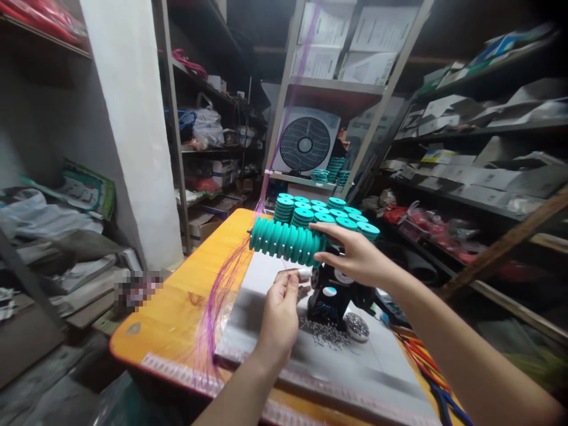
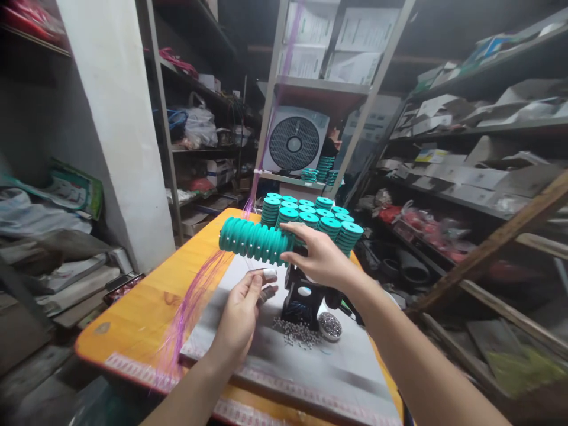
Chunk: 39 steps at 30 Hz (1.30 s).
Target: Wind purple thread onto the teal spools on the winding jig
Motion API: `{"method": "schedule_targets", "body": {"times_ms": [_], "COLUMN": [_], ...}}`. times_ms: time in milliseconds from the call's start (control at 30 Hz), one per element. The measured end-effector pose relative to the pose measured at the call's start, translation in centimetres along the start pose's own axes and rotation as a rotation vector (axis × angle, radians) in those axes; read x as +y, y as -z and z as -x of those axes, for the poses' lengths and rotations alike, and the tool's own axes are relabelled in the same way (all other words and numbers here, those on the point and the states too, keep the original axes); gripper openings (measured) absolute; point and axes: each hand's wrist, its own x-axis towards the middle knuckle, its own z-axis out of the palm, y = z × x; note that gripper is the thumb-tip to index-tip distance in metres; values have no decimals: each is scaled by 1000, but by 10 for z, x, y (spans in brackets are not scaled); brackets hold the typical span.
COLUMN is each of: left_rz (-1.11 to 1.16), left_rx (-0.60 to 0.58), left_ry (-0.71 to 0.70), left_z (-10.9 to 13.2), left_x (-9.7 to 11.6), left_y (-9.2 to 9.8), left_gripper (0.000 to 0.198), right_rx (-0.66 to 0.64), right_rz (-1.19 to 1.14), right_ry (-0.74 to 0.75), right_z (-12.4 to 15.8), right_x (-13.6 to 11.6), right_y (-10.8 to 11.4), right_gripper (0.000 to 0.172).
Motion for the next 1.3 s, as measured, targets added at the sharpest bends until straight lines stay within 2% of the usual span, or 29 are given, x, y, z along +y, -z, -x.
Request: {"method": "schedule_targets", "body": {"times_ms": [67, 167, 300, 433, 533, 667, 833, 967, 1167, 1300], "left_rz": [-148, -249, -131, -5, -17, -43, -68, -139, -218, -224], "left_rx": [25, 1, -25, -38, -101, -186, -226, -232, -231, -268], "left_ry": [-92, -141, -67, 18, 21, 48, 193, 206, 168, 184], "left_z": [6, 15, 20, 21, 24, 29, 35, 37, 35, 35], "left_x": [6, 15, 15, 11, 13, 20, 32, 37, 30, 27], "left_y": [3, 3, 1, -3, -6, -7, -7, -6, 2, 6], "left_gripper": [28, 31, 32, 29, 31, 35, 29, 30, 32, 35], "right_rx": [98, 212, 275, 215, 252, 351, 367, 257, 126, -14], "right_rz": [78, 98, -92, -282, -360, -342, -83, 280, 786, 1009], "right_ry": [88, 153, 12, -126, -145, -80, 72, 239, 476, 539], "right_z": [11, 30, 51, 63, 67, 67, 68, 68, 65, 61], "right_x": [-12, -35, -52, -56, -60, -66, -71, -77, -87, -93], "right_y": [-7, -14, -16, -20, -27, -31, -18, -7, 1, 0], "right_gripper": [49, 32, 23, 19, 15, 9, 9, 9, 10, 10]}}
